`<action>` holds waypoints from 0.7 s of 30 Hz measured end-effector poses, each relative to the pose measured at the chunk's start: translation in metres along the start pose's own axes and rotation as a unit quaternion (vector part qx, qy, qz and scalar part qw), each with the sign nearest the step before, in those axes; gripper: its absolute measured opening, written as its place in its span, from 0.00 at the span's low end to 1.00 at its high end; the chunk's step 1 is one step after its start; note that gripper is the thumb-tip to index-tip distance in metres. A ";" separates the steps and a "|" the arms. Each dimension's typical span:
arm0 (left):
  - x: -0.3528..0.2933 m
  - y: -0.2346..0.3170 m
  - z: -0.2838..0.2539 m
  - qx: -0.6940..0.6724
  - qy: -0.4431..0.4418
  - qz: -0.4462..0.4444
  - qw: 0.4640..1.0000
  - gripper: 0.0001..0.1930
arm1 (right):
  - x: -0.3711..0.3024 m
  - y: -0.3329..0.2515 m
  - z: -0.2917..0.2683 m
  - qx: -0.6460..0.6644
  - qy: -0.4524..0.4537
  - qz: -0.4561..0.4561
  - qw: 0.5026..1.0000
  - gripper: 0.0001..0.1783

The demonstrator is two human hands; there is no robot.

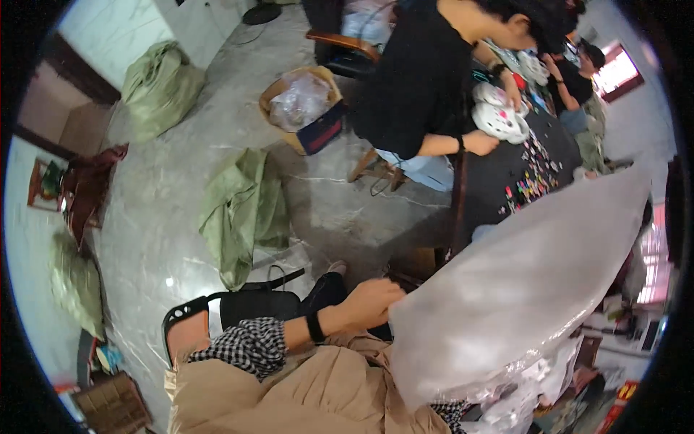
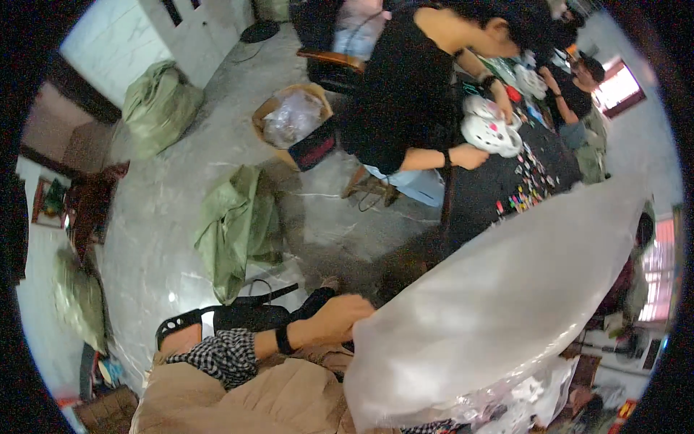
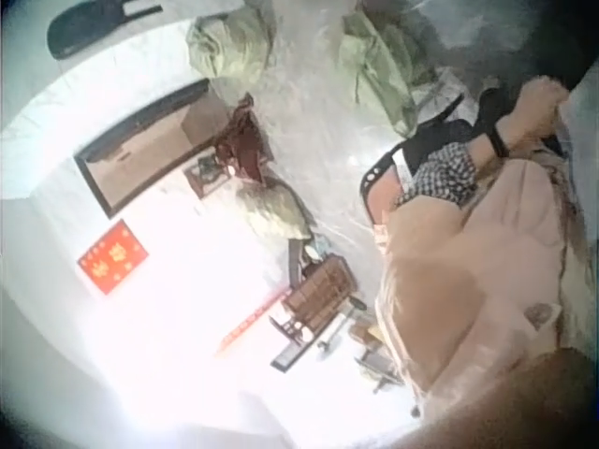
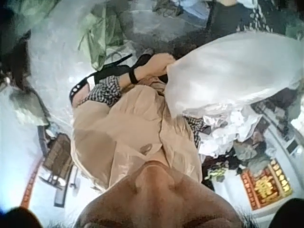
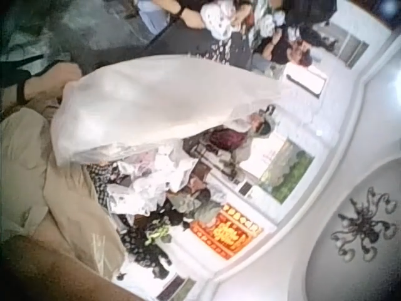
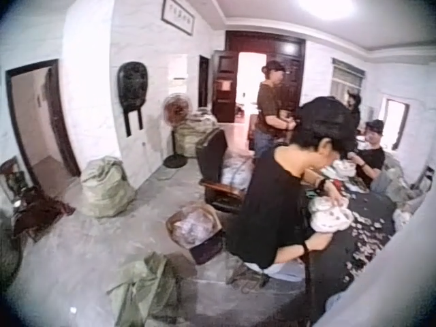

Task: The recorder is placing decorative charms on rubber clogs and then packaging the shoes into plastic bags and placing them into a sack.

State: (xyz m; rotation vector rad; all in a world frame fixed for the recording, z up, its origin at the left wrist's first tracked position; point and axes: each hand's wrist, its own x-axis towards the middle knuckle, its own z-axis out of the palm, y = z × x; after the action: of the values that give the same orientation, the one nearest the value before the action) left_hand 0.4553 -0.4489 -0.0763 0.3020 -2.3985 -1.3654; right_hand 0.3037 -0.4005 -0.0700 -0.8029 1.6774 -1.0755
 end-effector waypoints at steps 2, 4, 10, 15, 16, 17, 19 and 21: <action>-0.017 0.009 0.003 -0.018 0.007 -0.022 1.000 0.11 | 0.012 -0.002 0.006 -0.021 -0.048 -0.001 0.999 0.22; -0.025 0.024 0.002 -0.036 0.013 -0.044 0.998 0.11 | 0.020 -0.004 0.013 -0.040 -0.095 -0.003 0.995 0.22; -0.044 0.041 -0.013 0.009 0.068 -0.017 0.998 0.13 | 0.038 -0.014 0.032 -0.098 -0.222 -0.026 0.970 0.22; -0.094 0.022 -0.006 -0.064 0.102 -0.178 0.977 0.17 | 0.060 -0.029 0.052 -0.141 -0.308 -0.059 0.939 0.22; -0.102 0.015 -0.007 -0.062 0.112 -0.185 0.974 0.17 | 0.062 -0.032 0.058 -0.148 -0.325 -0.062 0.932 0.22; -0.110 0.009 -0.010 -0.084 0.134 -0.173 0.972 0.17 | 0.065 -0.035 0.064 -0.156 -0.340 -0.065 0.925 0.22; -0.123 -0.009 -0.032 -0.158 0.136 -0.202 0.957 0.17 | 0.085 -0.047 0.076 -0.176 -0.366 -0.080 0.910 0.23; -0.143 -0.031 -0.045 -0.145 0.225 -0.314 0.911 0.17 | 0.102 -0.057 0.096 -0.194 -0.391 -0.091 0.895 0.23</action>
State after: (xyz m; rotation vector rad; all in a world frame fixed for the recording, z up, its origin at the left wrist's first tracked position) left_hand 0.6042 -0.4492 -0.1116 1.2347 -1.7413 -1.6490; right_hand 0.3621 -0.5401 -0.0701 -1.4466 1.1245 -0.4083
